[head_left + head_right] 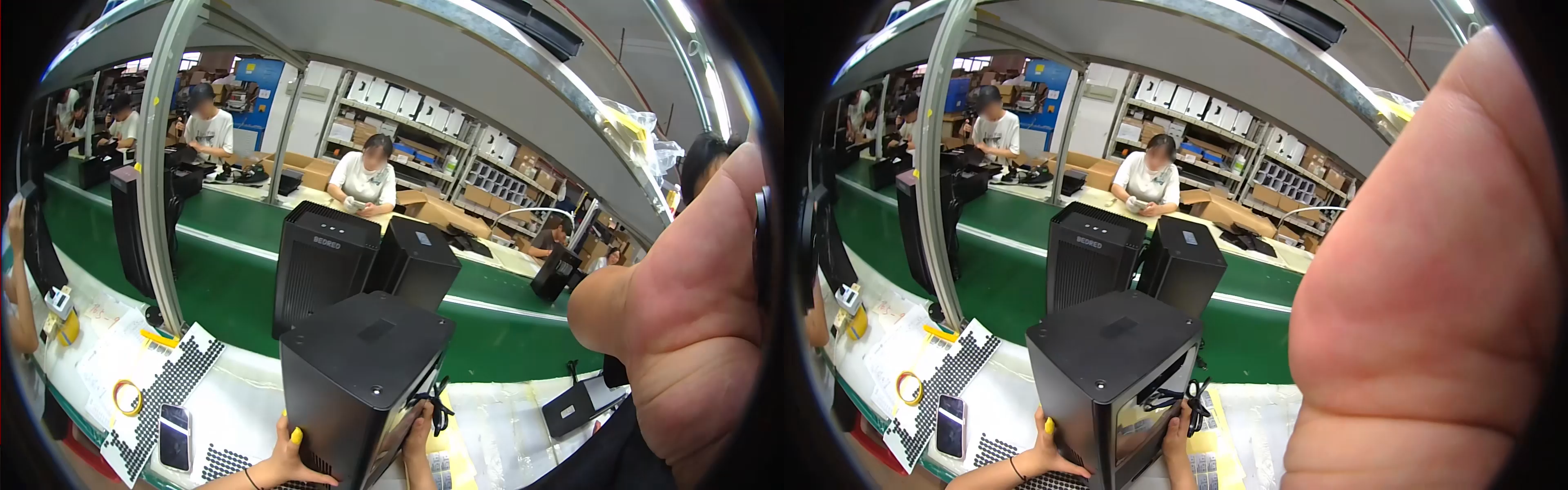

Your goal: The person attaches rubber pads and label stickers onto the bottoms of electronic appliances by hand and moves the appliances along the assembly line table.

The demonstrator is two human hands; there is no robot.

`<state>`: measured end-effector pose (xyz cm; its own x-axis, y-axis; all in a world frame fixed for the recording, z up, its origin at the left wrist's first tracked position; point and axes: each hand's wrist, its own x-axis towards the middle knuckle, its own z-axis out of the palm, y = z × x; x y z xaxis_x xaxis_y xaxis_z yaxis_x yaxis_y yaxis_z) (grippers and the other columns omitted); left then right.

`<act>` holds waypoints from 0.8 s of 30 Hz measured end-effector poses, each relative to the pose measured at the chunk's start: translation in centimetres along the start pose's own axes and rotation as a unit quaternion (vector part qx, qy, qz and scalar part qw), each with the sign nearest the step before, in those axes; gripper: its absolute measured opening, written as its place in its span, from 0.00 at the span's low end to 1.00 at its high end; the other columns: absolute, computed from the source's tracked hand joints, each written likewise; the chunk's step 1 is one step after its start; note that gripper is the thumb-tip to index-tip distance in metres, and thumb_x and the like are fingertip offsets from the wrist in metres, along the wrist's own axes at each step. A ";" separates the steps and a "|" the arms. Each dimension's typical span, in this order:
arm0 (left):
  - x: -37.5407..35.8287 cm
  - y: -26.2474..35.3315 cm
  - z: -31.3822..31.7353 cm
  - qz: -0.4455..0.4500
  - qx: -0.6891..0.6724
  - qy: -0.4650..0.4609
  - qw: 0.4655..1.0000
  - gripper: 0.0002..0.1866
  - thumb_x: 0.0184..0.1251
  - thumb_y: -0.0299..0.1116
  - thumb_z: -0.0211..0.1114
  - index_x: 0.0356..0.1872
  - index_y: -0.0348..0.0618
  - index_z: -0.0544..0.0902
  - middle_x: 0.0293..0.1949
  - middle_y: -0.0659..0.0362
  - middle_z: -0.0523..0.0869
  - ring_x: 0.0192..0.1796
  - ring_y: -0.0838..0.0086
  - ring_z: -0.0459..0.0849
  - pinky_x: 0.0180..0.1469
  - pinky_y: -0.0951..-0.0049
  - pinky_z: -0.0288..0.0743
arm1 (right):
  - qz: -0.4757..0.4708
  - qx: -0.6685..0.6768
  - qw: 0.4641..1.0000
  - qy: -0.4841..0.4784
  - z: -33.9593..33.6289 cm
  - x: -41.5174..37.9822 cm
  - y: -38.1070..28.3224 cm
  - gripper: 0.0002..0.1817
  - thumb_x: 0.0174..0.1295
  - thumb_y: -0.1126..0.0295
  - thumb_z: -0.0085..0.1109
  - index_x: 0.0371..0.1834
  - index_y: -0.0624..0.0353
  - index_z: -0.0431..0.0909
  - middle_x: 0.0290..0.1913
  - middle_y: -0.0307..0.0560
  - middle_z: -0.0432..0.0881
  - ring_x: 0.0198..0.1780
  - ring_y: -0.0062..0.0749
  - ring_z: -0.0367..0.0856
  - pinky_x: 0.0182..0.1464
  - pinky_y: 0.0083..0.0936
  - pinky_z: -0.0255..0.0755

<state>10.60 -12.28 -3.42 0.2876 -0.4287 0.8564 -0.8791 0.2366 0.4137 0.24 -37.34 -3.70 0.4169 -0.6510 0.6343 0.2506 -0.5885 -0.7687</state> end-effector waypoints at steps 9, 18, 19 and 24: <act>-0.5 0.9 0.2 0.021 -0.012 0.006 1.000 0.73 0.27 0.60 0.84 0.76 0.61 0.43 0.67 0.39 0.48 0.67 0.39 0.62 0.63 0.48 0.66 | 0.018 -0.013 0.999 -0.024 -2.3 -2.7 1.0 0.35 0.67 0.38 0.40 0.54 0.65 0.66 0.46 0.45 0.69 0.48 0.30 0.67 0.54 0.26 0.60; -1.2 3.5 -1.5 -0.001 -0.058 0.015 0.998 0.49 0.42 0.58 0.78 0.66 0.50 0.67 0.66 0.38 0.61 0.67 0.40 0.65 0.66 0.46 0.63 | 0.025 -0.116 0.993 -0.014 -8.4 -7.3 -4.1 0.31 0.69 0.45 0.43 0.55 0.67 0.67 0.48 0.48 0.71 0.50 0.32 0.69 0.56 0.28 0.61; -0.2 4.4 -2.3 0.028 -0.060 0.066 0.996 0.44 0.46 0.56 0.76 0.65 0.49 0.70 0.67 0.39 0.62 0.67 0.41 0.64 0.67 0.44 0.60 | 0.024 -0.131 0.991 -0.019 -9.1 -7.8 -4.9 0.30 0.69 0.46 0.44 0.56 0.67 0.67 0.48 0.48 0.71 0.50 0.32 0.69 0.56 0.28 0.61; 8.7 13.5 -9.2 0.138 0.095 0.020 0.986 0.10 0.62 0.36 0.64 0.42 0.46 0.85 0.47 0.49 0.82 0.50 0.54 0.80 0.60 0.52 0.68 | 0.011 -0.200 0.979 -0.046 -11.4 -8.1 -8.3 0.28 0.70 0.50 0.45 0.56 0.68 0.67 0.49 0.50 0.72 0.52 0.33 0.70 0.58 0.29 0.62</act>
<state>4.76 -4.85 12.47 0.0389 -0.3354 0.9413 -0.9804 0.1694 0.1009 -15.15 -32.60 -1.51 0.4993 -0.6302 0.5946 -0.1134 -0.7279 -0.6762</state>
